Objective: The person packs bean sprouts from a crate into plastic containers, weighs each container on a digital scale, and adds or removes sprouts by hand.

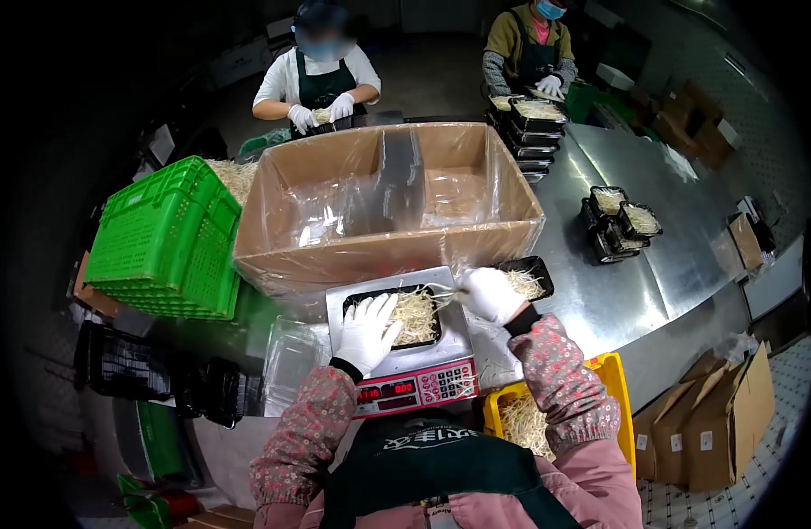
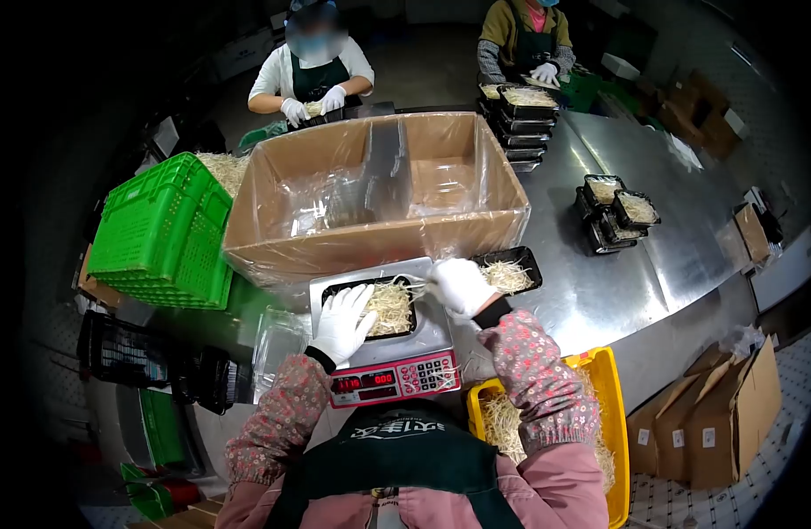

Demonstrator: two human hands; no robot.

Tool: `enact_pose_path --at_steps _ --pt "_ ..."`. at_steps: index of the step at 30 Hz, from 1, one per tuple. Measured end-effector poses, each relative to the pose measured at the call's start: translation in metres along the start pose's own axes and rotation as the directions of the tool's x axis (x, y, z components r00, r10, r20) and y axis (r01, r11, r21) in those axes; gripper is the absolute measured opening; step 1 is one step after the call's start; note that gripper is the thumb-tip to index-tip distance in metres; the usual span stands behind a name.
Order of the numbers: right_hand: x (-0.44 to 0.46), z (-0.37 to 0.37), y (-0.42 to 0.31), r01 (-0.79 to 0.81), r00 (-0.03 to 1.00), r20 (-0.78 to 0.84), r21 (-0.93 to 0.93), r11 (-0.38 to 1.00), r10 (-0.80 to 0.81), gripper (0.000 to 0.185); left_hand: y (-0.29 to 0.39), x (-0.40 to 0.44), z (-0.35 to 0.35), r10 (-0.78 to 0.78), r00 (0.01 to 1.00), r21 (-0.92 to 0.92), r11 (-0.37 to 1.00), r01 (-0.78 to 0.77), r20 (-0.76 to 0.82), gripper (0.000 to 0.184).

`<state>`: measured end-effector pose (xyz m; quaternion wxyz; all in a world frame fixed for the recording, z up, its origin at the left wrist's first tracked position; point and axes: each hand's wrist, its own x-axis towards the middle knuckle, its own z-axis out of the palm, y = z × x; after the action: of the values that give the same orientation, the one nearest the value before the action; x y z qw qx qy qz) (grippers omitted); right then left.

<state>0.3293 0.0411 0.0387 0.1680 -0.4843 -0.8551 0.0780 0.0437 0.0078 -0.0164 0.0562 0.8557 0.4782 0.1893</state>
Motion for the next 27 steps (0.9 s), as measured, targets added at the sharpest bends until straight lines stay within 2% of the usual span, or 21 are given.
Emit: enact_pose_path --at_steps 2,4,5,6,8,9,10,11,13,14,15,16,18,19,20,22,23,24,26,27 --pt "-0.015 -0.022 0.019 -0.069 0.990 -0.119 0.038 0.997 0.073 0.021 0.002 -0.004 -0.012 -0.004 0.999 -0.058 0.998 0.000 -0.054 0.056" --pt "-0.034 -0.028 0.045 -0.230 0.972 -0.059 -0.041 0.972 0.228 0.021 -0.002 -0.006 -0.021 -0.042 0.990 -0.161 0.987 0.020 -0.134 0.054" --pt "-0.044 -0.028 0.054 -0.340 0.936 0.044 -0.150 0.928 0.350 0.023 -0.006 -0.010 -0.027 -0.079 0.982 -0.224 0.974 0.039 -0.173 0.053" --pt "-0.055 -0.013 0.076 -0.349 0.912 0.099 -0.318 0.882 0.397 0.027 -0.008 -0.013 -0.035 -0.118 0.971 -0.286 0.957 0.055 -0.209 0.051" --pt "-0.050 -0.002 0.070 -0.350 0.901 0.079 -0.448 0.823 0.426 0.039 -0.014 -0.018 -0.033 -0.149 0.955 -0.277 0.958 0.075 -0.257 0.047" --pt "-0.037 -0.012 0.041 -0.327 0.932 0.053 -0.306 0.894 0.359 0.051 -0.011 -0.015 -0.032 -0.115 0.962 -0.248 0.967 0.052 -0.247 0.047" --pt "-0.031 -0.001 0.021 -0.208 0.966 -0.170 -0.068 0.976 0.194 0.055 -0.006 -0.012 -0.030 -0.081 0.969 -0.219 0.975 0.028 -0.234 0.047" --pt "-0.019 0.018 -0.003 -0.097 0.950 -0.280 0.147 0.984 0.135 0.057 -0.003 -0.008 -0.024 -0.060 0.972 -0.214 0.977 0.010 -0.228 0.047" --pt "0.003 0.049 -0.054 0.036 0.971 -0.237 0.314 0.949 0.042 0.061 -0.001 -0.001 0.000 -0.098 0.987 -0.070 0.994 0.089 -0.125 0.050" --pt "0.009 0.071 -0.068 0.041 0.978 -0.209 0.311 0.950 0.026 0.066 0.000 0.000 0.010 -0.121 0.990 -0.002 0.993 0.121 -0.077 0.050" --pt "0.016 0.088 -0.078 -0.086 0.993 -0.047 0.335 0.938 0.108 0.073 0.004 0.001 0.012 -0.121 0.992 0.057 0.991 0.124 -0.046 0.050" --pt "0.021 0.106 -0.084 -0.102 0.990 -0.068 0.225 0.969 0.120 0.077 0.001 0.002 0.024 -0.123 0.992 0.111 0.986 0.125 -0.018 0.049" --pt "0.028 0.115 -0.094 -0.178 0.978 -0.088 0.146 0.973 0.192 0.081 -0.008 0.006 0.033 -0.123 0.992 0.047 0.991 0.125 -0.041 0.048" --pt "0.032 0.112 -0.092 -0.212 0.975 -0.010 0.244 0.946 0.221 0.082 -0.006 0.010 0.028 -0.159 0.986 0.002 0.987 0.159 0.060 0.045" --pt "0.036 0.110 -0.091 -0.233 0.972 0.028 0.285 0.930 0.235 0.083 -0.005 0.012 0.029 -0.164 0.984 0.019 0.986 0.163 0.071 0.045" --pt "0.039 0.094 -0.084 -0.203 0.975 0.147 0.301 0.932 0.165 0.084 -0.004 0.011 0.027 -0.167 0.984 0.008 0.986 0.167 0.066 0.048" --pt "0.042 0.097 -0.071 -0.128 0.982 0.169 0.257 0.958 0.086 0.084 -0.005 0.008 0.028 -0.143 0.989 -0.020 0.989 0.144 0.037 0.050" --pt "0.052 0.061 -0.080 -0.202 0.940 0.314 0.185 0.962 0.138 0.074 -0.008 0.004 0.032 -0.114 0.993 -0.025 0.993 0.113 -0.022 0.049" --pt "0.080 0.019 -0.076 -0.097 0.958 0.280 0.122 0.988 0.059 0.059 -0.008 0.001 0.029 -0.102 0.994 -0.036 0.994 0.101 -0.048 0.048" --pt "0.099 0.013 -0.068 -0.132 0.975 0.198 0.144 0.981 0.102 0.053 -0.004 0.001 0.022 -0.124 0.990 -0.101 0.988 0.117 -0.064 0.048"
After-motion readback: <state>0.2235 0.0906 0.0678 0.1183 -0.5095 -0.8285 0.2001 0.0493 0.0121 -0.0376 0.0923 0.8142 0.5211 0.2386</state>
